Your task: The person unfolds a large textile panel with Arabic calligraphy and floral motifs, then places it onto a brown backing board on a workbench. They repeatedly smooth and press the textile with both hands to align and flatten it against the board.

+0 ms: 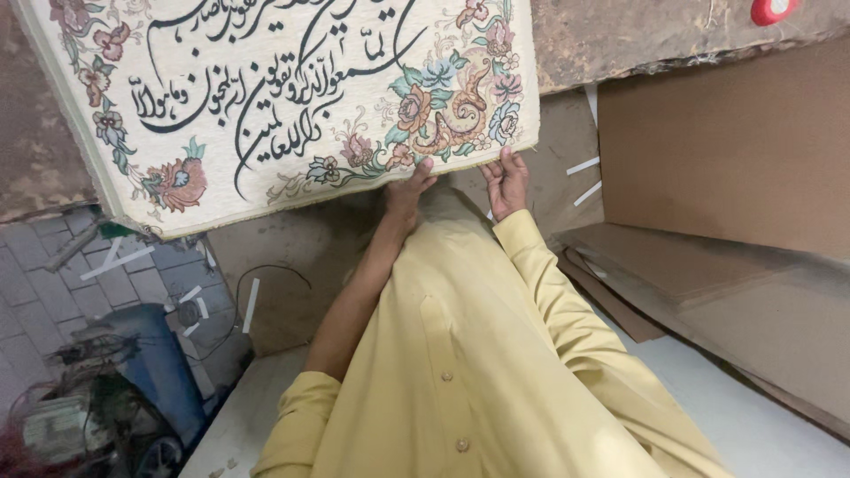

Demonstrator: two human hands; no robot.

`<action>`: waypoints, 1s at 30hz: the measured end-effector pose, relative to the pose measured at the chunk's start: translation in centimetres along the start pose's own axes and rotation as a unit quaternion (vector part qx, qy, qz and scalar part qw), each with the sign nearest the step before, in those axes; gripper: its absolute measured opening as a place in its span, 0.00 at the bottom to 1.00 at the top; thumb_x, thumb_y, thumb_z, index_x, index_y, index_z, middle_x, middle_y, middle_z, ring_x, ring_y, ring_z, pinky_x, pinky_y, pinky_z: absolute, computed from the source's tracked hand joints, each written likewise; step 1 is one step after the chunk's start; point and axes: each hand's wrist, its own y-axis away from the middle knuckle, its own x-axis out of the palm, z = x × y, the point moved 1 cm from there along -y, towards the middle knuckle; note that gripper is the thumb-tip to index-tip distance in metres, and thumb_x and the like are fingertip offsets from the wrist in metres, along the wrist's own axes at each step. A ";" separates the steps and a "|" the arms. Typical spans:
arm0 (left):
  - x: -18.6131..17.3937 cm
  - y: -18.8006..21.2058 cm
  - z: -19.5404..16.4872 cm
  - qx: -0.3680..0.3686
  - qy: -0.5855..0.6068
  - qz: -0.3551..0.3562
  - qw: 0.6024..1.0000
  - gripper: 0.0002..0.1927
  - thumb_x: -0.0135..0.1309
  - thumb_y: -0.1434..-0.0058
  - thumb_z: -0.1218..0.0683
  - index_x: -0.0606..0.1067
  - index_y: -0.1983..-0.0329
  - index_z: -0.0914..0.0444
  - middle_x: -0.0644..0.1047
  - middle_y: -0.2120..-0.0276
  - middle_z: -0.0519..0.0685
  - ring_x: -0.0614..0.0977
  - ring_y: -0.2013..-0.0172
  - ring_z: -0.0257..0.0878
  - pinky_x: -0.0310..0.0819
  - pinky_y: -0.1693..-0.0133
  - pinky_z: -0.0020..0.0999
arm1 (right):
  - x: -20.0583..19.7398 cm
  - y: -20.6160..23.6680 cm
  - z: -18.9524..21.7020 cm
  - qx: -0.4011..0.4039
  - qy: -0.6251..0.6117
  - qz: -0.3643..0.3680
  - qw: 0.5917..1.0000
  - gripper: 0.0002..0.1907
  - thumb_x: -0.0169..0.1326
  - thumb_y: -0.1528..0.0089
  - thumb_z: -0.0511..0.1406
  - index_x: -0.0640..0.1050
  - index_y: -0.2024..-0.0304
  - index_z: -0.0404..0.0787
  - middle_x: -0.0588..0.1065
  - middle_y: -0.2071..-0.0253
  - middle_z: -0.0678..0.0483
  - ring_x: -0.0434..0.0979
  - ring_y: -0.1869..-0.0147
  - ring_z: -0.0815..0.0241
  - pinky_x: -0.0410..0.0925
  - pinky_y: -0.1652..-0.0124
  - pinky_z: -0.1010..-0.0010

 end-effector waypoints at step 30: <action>-2.8 -2.8 3.0 0.002 -0.007 -0.009 1.000 0.38 0.70 0.47 0.54 0.67 0.35 0.69 0.77 0.44 0.55 0.82 0.50 0.44 0.84 0.54 0.39 | 1.6 -0.1 -0.2 -0.048 0.127 -0.157 0.978 0.06 0.60 0.34 0.34 0.74 0.59 0.41 0.81 0.61 0.51 0.83 0.65 0.57 0.78 0.61 0.63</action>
